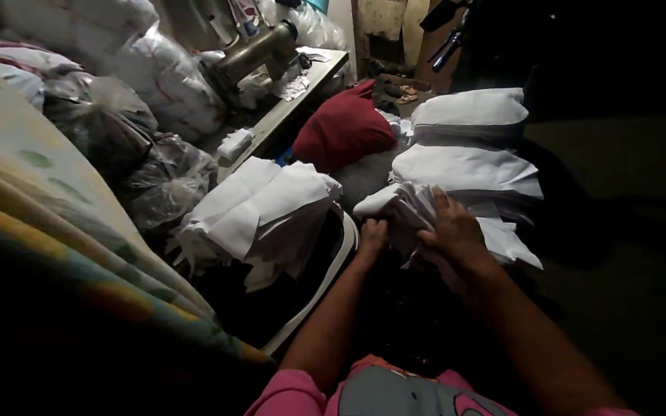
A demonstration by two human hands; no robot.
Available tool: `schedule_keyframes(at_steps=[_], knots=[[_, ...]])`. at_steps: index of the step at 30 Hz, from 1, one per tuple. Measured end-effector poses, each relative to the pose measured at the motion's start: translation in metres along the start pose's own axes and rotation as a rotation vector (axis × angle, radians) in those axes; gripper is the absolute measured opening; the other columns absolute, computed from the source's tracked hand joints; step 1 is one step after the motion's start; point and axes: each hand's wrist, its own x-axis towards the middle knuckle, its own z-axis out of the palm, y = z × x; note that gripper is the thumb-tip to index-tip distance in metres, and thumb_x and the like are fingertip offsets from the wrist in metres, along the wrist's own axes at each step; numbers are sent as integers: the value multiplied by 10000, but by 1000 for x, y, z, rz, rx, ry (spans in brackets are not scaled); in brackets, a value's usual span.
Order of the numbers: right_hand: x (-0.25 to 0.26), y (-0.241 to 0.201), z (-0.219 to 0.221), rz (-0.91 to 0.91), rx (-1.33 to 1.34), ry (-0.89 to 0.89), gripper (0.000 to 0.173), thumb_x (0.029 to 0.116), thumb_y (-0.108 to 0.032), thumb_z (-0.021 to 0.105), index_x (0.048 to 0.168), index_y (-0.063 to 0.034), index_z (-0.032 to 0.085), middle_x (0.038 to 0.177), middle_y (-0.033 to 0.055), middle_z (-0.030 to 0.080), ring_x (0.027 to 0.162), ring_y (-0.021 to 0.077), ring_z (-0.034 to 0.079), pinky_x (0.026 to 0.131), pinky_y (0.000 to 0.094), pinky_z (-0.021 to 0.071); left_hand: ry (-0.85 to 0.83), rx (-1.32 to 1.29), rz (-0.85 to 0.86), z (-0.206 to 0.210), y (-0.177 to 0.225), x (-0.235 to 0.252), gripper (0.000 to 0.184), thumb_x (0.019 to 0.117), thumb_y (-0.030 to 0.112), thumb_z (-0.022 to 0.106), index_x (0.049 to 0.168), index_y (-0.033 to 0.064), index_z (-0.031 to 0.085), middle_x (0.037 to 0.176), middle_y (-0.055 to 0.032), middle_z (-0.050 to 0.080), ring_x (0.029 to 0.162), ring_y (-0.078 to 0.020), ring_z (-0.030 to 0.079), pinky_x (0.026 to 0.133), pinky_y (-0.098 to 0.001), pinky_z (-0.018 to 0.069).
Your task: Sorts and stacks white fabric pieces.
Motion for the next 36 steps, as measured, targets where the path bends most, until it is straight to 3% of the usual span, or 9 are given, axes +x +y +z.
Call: schedule_keyframes(at_steps=[5,9,13,15,19,22,24,32,36], knots=[[1,12,-9,20,110,52,951,814,-270,827,1580,-18,322,1392,320,549,1228,511,575,987,663,470,12,-522,-20,12,2,-8,174,1045,28,467,1167,-55,560,896,-89,630,779,-119,629,731,-307,552],[1,14,-7,13,131,79,936,798,-263,843,1563,-32,356,1360,308,575,1204,500,592,973,662,481,-126,-964,-107,31,-8,-34,308,1110,242,405,1274,34,562,1030,-91,676,905,-163,671,804,-345,578],[-2,6,7,-31,49,91,923,816,-268,826,1567,-5,359,1421,314,538,1251,513,560,1015,665,450,-356,-797,-124,39,-6,-56,443,1108,411,368,1312,69,562,1101,-62,686,973,-120,674,848,-312,570],[-5,6,13,-89,5,118,889,839,-295,803,1553,17,375,1412,326,544,1247,525,563,1013,676,445,-426,-794,-127,41,1,-64,427,1111,399,367,1338,69,515,1103,-64,684,985,-124,677,871,-328,575],[-17,-4,8,-123,-59,-75,859,872,-243,746,1562,42,319,1495,321,459,1374,504,449,1131,657,317,-315,-874,-206,50,12,-66,421,1096,428,403,1054,70,622,789,-33,669,733,-113,672,694,-298,578],[-27,-5,12,-167,-61,-101,739,894,-174,666,1528,62,368,1517,307,445,1429,475,402,1162,637,281,-246,-1029,-250,64,4,-58,440,1081,460,413,1162,91,639,891,-40,707,812,-118,693,738,-305,584],[-30,1,14,-169,22,-75,697,886,-136,649,1512,51,406,1507,284,471,1420,453,423,1166,611,292,-221,-1056,-245,70,3,-52,421,1085,416,436,1278,85,609,1035,-67,714,925,-134,693,818,-324,578],[-44,11,13,-80,259,-31,655,905,-112,612,1506,32,393,1375,265,579,1293,379,572,1094,495,454,-56,-757,-145,85,1,-42,341,1067,283,544,1179,-17,661,1047,-113,713,923,-131,669,846,-307,552],[-50,24,12,-165,488,44,739,934,-122,580,1598,-35,269,1371,206,620,1264,302,608,1074,465,482,-40,-802,-139,84,3,-44,259,1056,225,553,1098,-9,656,943,-104,694,831,-150,661,758,-334,562]])
